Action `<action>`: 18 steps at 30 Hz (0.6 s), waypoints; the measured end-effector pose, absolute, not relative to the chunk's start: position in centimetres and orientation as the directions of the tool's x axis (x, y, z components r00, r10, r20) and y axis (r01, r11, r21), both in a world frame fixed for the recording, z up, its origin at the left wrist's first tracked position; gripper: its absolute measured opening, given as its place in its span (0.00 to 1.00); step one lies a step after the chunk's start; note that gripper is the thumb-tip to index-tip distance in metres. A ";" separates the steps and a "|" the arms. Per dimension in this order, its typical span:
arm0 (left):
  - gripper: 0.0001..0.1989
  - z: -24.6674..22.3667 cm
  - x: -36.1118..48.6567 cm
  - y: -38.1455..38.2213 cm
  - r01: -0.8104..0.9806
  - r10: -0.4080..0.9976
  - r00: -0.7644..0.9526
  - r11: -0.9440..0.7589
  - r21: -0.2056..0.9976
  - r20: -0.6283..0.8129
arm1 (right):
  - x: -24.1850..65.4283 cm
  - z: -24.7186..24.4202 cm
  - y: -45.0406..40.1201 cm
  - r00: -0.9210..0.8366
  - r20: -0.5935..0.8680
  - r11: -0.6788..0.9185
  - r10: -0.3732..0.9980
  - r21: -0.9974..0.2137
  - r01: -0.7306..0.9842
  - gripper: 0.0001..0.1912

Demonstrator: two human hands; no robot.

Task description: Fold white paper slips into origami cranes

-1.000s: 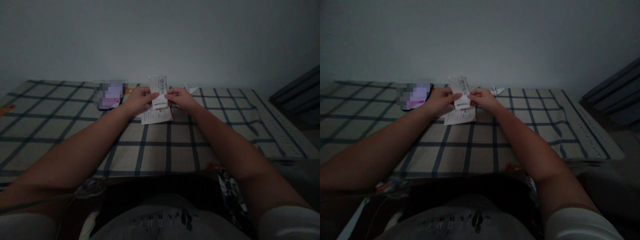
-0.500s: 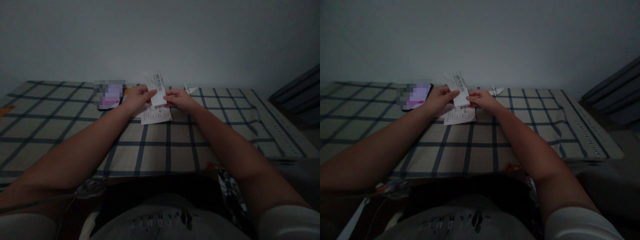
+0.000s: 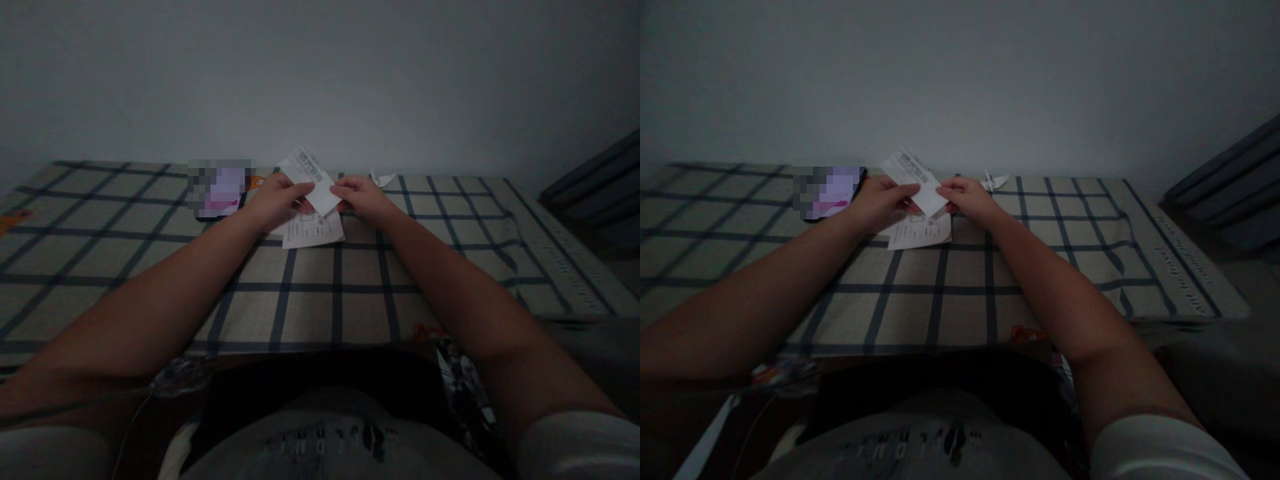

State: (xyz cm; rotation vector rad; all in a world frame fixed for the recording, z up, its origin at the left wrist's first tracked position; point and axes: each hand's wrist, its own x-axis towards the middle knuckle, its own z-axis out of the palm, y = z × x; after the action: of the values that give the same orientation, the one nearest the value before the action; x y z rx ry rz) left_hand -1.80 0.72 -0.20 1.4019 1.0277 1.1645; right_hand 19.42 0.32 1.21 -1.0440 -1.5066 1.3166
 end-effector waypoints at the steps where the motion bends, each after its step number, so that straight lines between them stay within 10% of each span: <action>1: 0.09 -0.1 -1.8 0.7 0.010 0.975 0.172 -0.146 0.989 0.142 | 19.4 1.2 0.3 -0.288 0.067 0.089 0.955 -0.994 0.067 0.09; 18: 0.10 0.2 -1.8 0.5 -0.093 0.973 0.179 -0.129 0.987 0.145 | 19.8 1.6 0.0 -0.338 0.148 0.224 0.930 -0.954 0.200 0.21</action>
State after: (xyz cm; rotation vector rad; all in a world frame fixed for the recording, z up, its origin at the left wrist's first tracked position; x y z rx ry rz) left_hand -1.79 0.54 0.17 1.3305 0.9431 1.2049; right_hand 19.77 -0.03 1.56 -1.0604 -1.7121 1.1697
